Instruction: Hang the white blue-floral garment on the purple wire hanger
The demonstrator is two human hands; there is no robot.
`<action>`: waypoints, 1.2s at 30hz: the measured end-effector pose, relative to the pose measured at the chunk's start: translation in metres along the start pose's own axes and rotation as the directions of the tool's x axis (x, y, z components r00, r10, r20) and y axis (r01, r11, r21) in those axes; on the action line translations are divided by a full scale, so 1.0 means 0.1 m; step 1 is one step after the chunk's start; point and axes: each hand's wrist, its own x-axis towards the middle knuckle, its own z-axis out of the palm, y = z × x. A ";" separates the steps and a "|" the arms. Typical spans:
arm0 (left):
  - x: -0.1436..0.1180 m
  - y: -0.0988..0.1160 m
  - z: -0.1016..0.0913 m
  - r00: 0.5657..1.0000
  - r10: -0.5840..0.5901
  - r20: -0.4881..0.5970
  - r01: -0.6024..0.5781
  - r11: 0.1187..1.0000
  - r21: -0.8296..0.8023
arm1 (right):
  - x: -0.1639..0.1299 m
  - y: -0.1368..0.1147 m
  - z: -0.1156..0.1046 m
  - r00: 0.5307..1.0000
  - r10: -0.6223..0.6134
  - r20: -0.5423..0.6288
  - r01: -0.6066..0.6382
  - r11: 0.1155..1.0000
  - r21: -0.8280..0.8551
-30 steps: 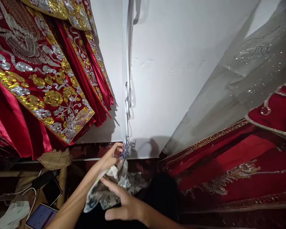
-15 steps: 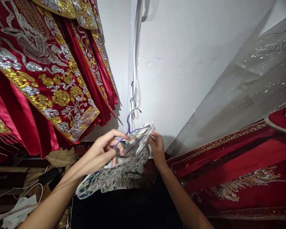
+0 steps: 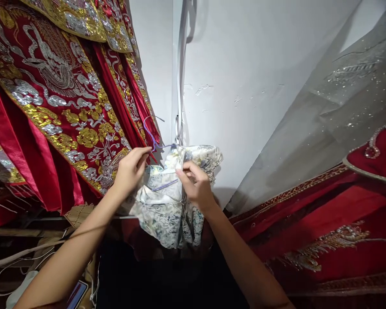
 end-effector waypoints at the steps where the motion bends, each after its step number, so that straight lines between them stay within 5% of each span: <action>1: 0.10 -0.05 0.00 1.000 0.018 -0.018 -0.018 1.000 0.023 | 0.04 -0.04 0.01 0.999 -0.033 0.020 0.033 0.999 0.010; 5: 0.55 -0.10 0.04 0.999 0.029 -0.040 -0.028 1.000 0.013 | 0.05 -0.10 0.02 0.988 -0.087 0.127 0.077 0.994 0.082; 10: 0.93 -0.05 0.13 0.998 -0.034 0.046 0.038 0.995 -0.096 | -0.31 0.09 -0.02 0.967 0.159 0.201 -0.191 0.970 0.152; 17: 0.94 0.00 0.07 0.976 -0.174 0.129 0.199 0.955 -0.220 | -1.07 0.60 0.13 0.842 0.489 0.228 -0.539 0.747 0.389; 23: 1.05 -0.02 0.09 0.892 -0.331 0.308 0.439 0.795 -0.418 | -1.44 0.71 0.19 0.745 0.608 0.274 -0.650 0.569 0.504; 26: 1.08 -0.02 0.17 0.857 -0.294 0.422 0.477 0.761 -0.438 | -1.46 0.71 0.17 0.716 0.655 0.239 -0.660 0.525 0.537; 32: 0.85 -0.05 0.31 0.854 -0.163 0.495 0.423 0.770 -0.476 | -1.49 0.87 0.22 0.694 0.706 0.140 -0.680 0.579 0.450; 36: 0.75 -0.09 0.37 0.880 -0.154 0.449 0.383 0.789 -0.480 | -1.35 1.07 0.30 0.701 0.713 0.022 -0.708 0.691 0.146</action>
